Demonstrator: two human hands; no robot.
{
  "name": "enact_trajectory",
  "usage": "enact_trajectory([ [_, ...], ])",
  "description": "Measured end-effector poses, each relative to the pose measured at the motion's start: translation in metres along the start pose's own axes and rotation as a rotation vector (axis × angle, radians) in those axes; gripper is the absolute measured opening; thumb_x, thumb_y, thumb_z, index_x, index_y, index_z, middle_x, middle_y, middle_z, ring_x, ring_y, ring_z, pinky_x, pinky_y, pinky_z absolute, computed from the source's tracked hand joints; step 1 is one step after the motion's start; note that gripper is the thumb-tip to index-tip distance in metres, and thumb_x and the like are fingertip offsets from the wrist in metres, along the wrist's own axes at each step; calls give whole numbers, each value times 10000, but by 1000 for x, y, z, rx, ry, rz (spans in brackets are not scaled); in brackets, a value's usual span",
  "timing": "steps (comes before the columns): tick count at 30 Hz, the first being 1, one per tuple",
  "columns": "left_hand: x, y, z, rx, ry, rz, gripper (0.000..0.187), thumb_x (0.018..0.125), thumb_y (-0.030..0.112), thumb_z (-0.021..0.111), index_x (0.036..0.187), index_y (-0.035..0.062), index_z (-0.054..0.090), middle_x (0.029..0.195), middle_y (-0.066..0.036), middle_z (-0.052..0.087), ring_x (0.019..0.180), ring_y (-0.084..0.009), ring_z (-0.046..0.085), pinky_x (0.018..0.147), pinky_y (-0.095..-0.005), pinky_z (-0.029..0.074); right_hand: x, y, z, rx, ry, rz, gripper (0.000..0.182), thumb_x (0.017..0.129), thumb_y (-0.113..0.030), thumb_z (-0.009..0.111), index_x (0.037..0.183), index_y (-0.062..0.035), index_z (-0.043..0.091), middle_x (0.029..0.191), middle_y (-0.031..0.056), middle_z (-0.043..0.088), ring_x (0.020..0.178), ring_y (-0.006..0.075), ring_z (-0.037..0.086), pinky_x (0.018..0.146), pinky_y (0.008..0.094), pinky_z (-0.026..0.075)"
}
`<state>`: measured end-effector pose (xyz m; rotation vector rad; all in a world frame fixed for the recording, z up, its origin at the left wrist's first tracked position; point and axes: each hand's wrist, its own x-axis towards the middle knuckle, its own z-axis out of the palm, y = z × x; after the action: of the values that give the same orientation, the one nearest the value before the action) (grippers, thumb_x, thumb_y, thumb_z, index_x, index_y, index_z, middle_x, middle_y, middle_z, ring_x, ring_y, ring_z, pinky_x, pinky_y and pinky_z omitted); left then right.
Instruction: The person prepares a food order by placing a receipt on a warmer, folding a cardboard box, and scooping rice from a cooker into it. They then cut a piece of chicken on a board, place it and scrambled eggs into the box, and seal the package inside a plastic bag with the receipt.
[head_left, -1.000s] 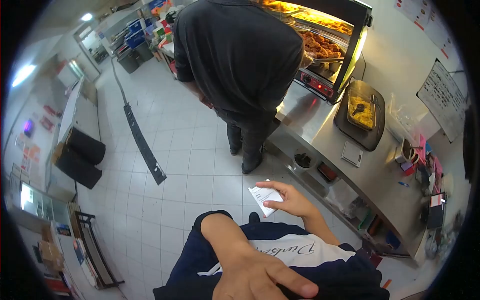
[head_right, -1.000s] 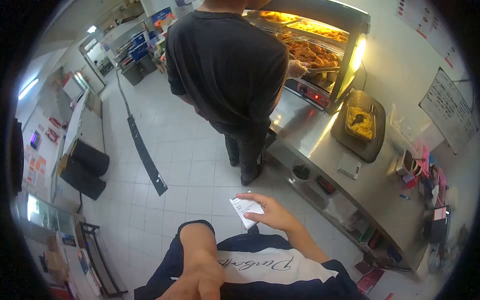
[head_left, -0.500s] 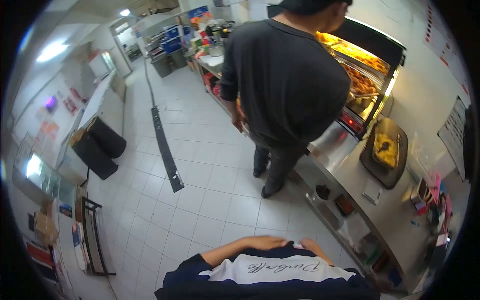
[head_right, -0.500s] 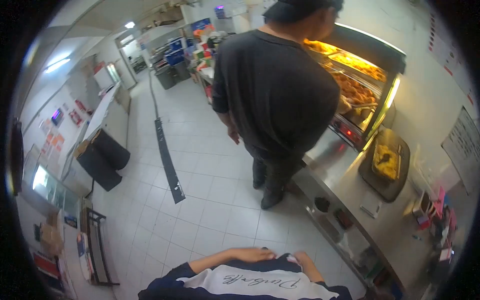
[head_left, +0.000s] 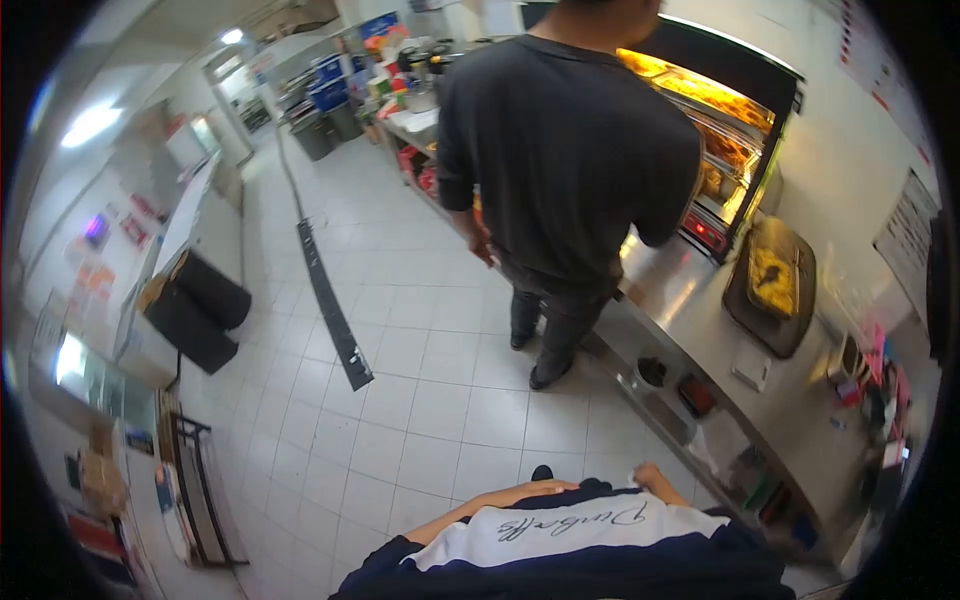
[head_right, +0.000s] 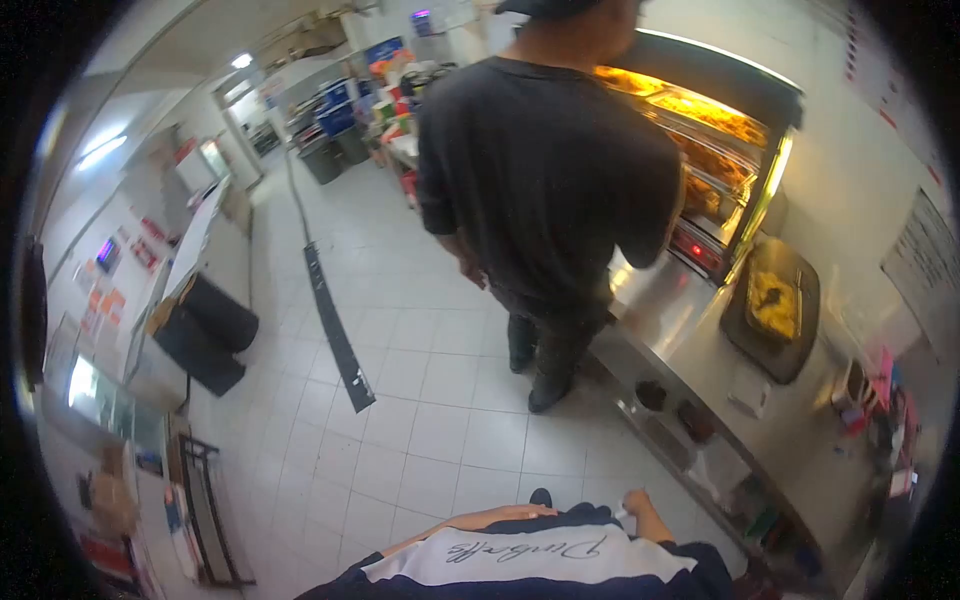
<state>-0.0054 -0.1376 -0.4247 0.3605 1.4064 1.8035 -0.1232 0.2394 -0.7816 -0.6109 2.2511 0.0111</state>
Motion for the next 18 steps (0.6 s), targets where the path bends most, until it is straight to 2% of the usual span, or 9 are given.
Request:
enact_trajectory([
  [1, -14, 9, -2, 45, -28, 98, 586, 911, 509, 407, 1361, 133, 404, 1430, -92, 324, 1337, -235, 257, 1097, -389, 175, 11, -21, -3, 386, 96, 94, 262, 643, -212, 638, 887, -142, 702, 947, 112, 667, 855, 305, 641, 713, 405, 519],
  [2, -23, 16, -6, 89, -38, 66, 573, 909, 484, 434, 1354, 123, 412, 1415, -99, 347, 1326, -231, 275, 1093, -377, 187, 21, -39, -10, 758, 181, 199, 271, 624, -189, 636, 878, -120, 701, 946, 126, 666, 851, 319, 638, 711, 419, 518],
  [3, -30, 24, -10, 135, -48, 35, 561, 907, 458, 460, 1348, 114, 419, 1400, -105, 369, 1316, -227, 293, 1088, -365, 200, 11, -65, -32, 834, 201, 215, 316, 618, -173, 625, 921, -119, 696, 960, 138, 662, 874, 326, 633, 738, 410, 514],
  [4, -36, 31, -12, 273, -3, 10, 503, 891, 401, 520, 1300, 111, 481, 1324, -115, 446, 1255, -236, 376, 1045, -353, 290, -1, -91, -54, 908, 223, 231, 362, 612, -157, 614, 964, -117, 691, 974, 149, 657, 896, 333, 628, 765, 402, 510],
  [7, -44, 57, -20, 519, 55, -79, 402, 884, 361, 549, 1198, 113, 579, 1178, -106, 539, 1152, -232, 469, 963, -331, 383, -16, -119, -92, 602, 227, 92, 416, 620, -142, 612, 1031, -113, 672, 996, 167, 648, 943, 336, 618, 812, 381, 497],
  [8, -48, 54, -20, 611, 121, -19, 332, 881, 338, 559, 1106, 105, 634, 1008, -105, 601, 994, -246, 565, 841, -325, 464, -21, -124, -92, 604, 209, 104, 408, 624, -151, 619, 1026, -112, 673, 1002, 171, 645, 951, 334, 616, 821, 379, 493],
  [11, -59, 85, -7, 827, 150, -259, 319, 888, 347, 538, 1071, 108, 645, 941, -110, 623, 912, -296, 601, 786, -358, 492, -21, -116, -67, 523, 119, 135, 384, 637, -182, 638, 1012, -113, 678, 1027, 177, 635, 974, 327, 609, 841, 376, 485],
  [16, -59, 46, -9, 1050, 343, -319, 314, 905, 347, 492, 1045, 104, 633, 950, -102, 632, 891, -304, 612, 758, -393, 501, 40, -53, 36, 83, -169, 145, 326, 657, -240, 657, 953, -108, 694, 1052, 155, 632, 981, 309, 608, 836, 376, 488],
  [18, -59, 27, -14, 1049, 388, -309, 309, 906, 341, 487, 1042, 99, 625, 950, -101, 631, 898, -295, 613, 757, -395, 501, 43, -36, 56, 78, -117, 150, 301, 660, -247, 660, 924, -108, 702, 1039, 149, 637, 971, 305, 613, 822, 377, 491],
])
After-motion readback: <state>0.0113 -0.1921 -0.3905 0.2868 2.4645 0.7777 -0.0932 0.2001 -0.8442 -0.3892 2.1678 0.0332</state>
